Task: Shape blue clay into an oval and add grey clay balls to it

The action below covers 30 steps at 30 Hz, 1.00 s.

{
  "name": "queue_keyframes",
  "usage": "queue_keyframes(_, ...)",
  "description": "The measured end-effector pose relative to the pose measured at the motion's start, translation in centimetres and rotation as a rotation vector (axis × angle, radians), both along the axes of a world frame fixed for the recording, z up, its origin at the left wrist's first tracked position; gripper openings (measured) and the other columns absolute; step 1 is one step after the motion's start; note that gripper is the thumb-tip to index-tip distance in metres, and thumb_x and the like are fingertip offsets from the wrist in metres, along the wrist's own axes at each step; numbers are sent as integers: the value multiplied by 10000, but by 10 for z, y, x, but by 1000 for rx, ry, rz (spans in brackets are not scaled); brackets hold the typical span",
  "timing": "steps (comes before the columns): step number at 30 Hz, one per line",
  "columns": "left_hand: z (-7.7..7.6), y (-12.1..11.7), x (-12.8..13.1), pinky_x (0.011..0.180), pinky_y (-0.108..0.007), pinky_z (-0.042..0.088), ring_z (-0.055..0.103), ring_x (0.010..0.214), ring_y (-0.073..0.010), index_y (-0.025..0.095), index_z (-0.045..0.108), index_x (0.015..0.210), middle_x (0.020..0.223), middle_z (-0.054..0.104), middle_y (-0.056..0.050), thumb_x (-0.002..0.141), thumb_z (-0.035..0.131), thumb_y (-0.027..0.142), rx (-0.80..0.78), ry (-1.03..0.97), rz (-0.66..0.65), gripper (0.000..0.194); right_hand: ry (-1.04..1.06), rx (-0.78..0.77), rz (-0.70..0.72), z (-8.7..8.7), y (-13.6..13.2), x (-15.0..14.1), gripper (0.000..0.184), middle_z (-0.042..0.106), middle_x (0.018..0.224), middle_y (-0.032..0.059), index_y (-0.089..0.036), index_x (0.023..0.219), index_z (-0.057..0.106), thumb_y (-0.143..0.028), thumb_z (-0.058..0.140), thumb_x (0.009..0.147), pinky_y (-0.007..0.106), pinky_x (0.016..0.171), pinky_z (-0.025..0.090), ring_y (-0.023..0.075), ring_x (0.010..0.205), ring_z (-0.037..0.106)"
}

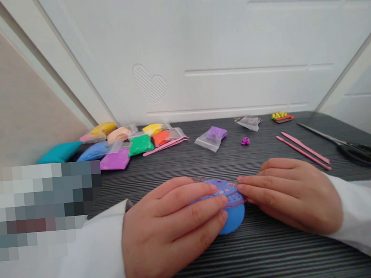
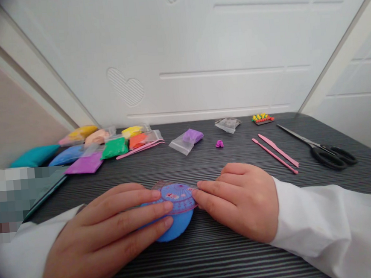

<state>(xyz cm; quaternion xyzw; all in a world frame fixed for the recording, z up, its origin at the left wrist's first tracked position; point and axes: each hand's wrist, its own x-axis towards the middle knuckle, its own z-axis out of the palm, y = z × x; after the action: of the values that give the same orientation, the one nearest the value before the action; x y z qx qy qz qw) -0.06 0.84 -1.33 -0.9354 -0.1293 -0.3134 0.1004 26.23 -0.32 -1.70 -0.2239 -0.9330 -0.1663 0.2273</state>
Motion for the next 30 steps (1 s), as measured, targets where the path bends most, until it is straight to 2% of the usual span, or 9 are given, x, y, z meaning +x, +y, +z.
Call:
queue_keyframes(4,1,-2,-1,1091,-237,283,461,1172,-74,268,652,1012,1128,658,110,924,439,139,29,-7,31,264,17,-23,15,1,0,0,257,681,1056,86,-91,1116,552,-103,485,868,343,657,476,155,774,620)
queue_keyframes(7,2,-4,0,1100,-244,259,435,1183,-80,270,654,1001,1111,667,103,912,458,126,32,26,54,259,58,-68,-1,1,1,0,238,698,948,76,-91,1090,553,-108,486,862,322,642,465,147,756,619)
queue_keyframes(12,4,-4,1,1025,-258,359,557,1001,-94,267,651,1003,1004,705,91,903,487,143,1,28,40,229,125,-109,-123,0,4,0,167,683,782,29,-131,1012,580,-154,502,866,299,614,445,133,662,597)
queue_keyframes(15,5,-1,2,1002,-274,381,578,1004,-112,253,635,1041,1038,701,70,890,500,167,-54,79,-5,220,108,-90,-151,0,5,0,146,681,766,15,-140,982,590,-163,523,855,287,611,439,128,657,597)
queue_keyframes(18,5,1,1,989,-313,393,580,1015,-153,225,594,1126,1129,669,28,872,506,272,-152,173,-72,273,102,-98,-160,-1,5,-1,149,689,807,17,-148,985,591,-164,518,856,290,634,443,131,687,604)
queue_keyframes(21,5,3,-2,1005,-347,372,576,1027,-187,187,563,1170,1160,653,-3,815,562,425,-241,221,-115,428,107,-114,-165,-1,4,-2,157,689,826,23,-148,991,588,-155,498,862,302,658,446,137,706,602)
queue_keyframes(26,4,1,-5,1013,-335,347,535,1072,-192,193,563,1169,1184,633,-5,778,596,466,-246,196,-114,478,89,-119,-156,-3,4,-2,172,683,832,34,-142,991,582,-138,497,842,315,687,451,152,741,600)
queue_keyframes(28,3,-1,-6,1002,-330,345,505,1087,-193,192,583,1139,1172,631,-3,813,581,400,-224,116,-60,387,81,-132,-150,-2,4,-2,173,681,841,44,-142,985,584,-142,493,837,323,691,451,158,757,600)
queue_keyframes(30,3,0,-5,986,-329,352,478,1086,-191,178,589,1122,1158,618,-15,830,559,222,-196,36,2,297,80,-132,-135,-2,3,-2,167,681,851,55,-139,973,588,-145,491,837,328,690,450,163,773,603)
